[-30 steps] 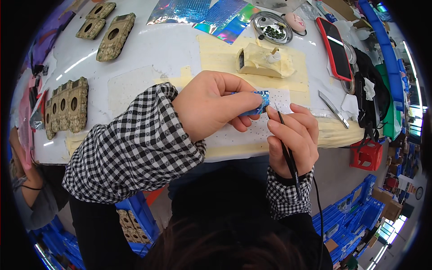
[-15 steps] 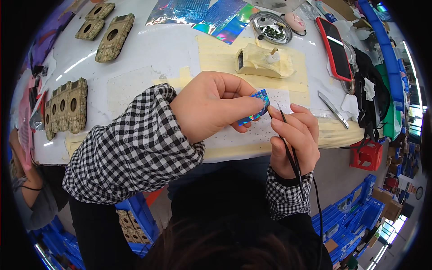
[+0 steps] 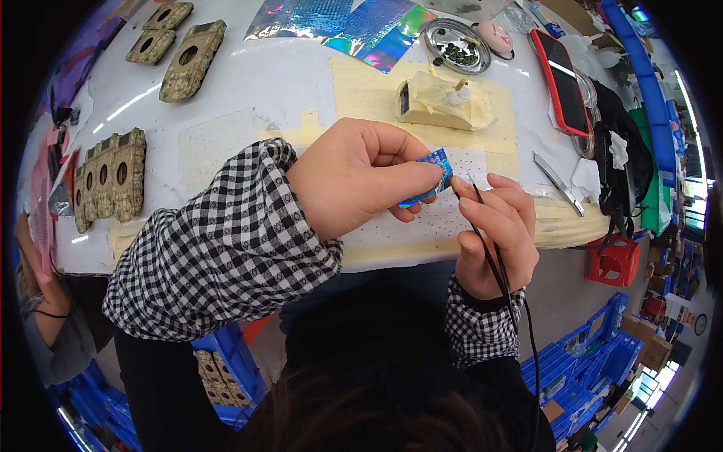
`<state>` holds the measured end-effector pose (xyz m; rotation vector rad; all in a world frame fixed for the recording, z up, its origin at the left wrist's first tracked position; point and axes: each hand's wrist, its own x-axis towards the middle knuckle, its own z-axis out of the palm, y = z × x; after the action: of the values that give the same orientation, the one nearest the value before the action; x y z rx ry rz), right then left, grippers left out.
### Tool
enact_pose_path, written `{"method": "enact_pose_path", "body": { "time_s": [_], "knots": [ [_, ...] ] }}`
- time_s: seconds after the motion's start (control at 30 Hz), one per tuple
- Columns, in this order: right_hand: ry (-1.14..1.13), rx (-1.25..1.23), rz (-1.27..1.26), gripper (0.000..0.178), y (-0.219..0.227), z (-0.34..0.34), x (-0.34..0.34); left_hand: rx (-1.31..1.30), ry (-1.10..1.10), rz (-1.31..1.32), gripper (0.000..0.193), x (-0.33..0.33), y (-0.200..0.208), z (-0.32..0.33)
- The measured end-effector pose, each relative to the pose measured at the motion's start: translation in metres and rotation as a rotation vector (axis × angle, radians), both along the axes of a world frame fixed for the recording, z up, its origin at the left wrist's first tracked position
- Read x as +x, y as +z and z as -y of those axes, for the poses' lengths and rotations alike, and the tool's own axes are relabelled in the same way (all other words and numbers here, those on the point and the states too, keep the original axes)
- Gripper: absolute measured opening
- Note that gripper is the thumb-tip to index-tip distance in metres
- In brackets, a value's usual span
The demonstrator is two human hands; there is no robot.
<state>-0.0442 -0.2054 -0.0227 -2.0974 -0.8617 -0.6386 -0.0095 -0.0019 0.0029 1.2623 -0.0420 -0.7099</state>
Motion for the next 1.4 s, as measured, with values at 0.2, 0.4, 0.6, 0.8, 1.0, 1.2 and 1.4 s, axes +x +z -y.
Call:
{"method": "enact_pose_path", "body": {
  "time_s": [0.2,0.4,0.6,0.8,1.0,1.2,1.4],
  "knots": [
    [0.011,-0.009,0.0,0.024,0.001,-0.001,0.0,-0.006,0.01,0.0,0.022,0.0,-0.001,0.0],
    [-0.015,-0.019,0.005,0.027,0.002,-0.004,-0.001,-0.004,0.005,0.001,0.022,0.0,0.0,-0.001],
    [-0.017,-0.039,0.008,0.029,0.003,-0.003,-0.001,-0.002,0.01,0.001,0.022,0.0,0.0,0.0],
    [-0.028,-0.02,0.014,0.03,0.0,-0.005,0.0,-0.001,0.014,-0.002,0.022,0.0,-0.001,0.0],
    [-0.038,0.112,0.015,0.036,-0.006,-0.007,0.0,-0.012,0.028,0.014,0.022,-0.001,-0.003,0.0],
    [-0.014,0.066,-0.031,0.033,0.003,0.004,0.0,-0.016,0.023,0.013,0.02,0.0,-0.004,0.0],
    [0.076,-0.083,0.022,0.033,0.021,0.013,0.013,0.012,0.016,-0.005,0.019,0.0,-0.002,-0.001]
  ]
}}
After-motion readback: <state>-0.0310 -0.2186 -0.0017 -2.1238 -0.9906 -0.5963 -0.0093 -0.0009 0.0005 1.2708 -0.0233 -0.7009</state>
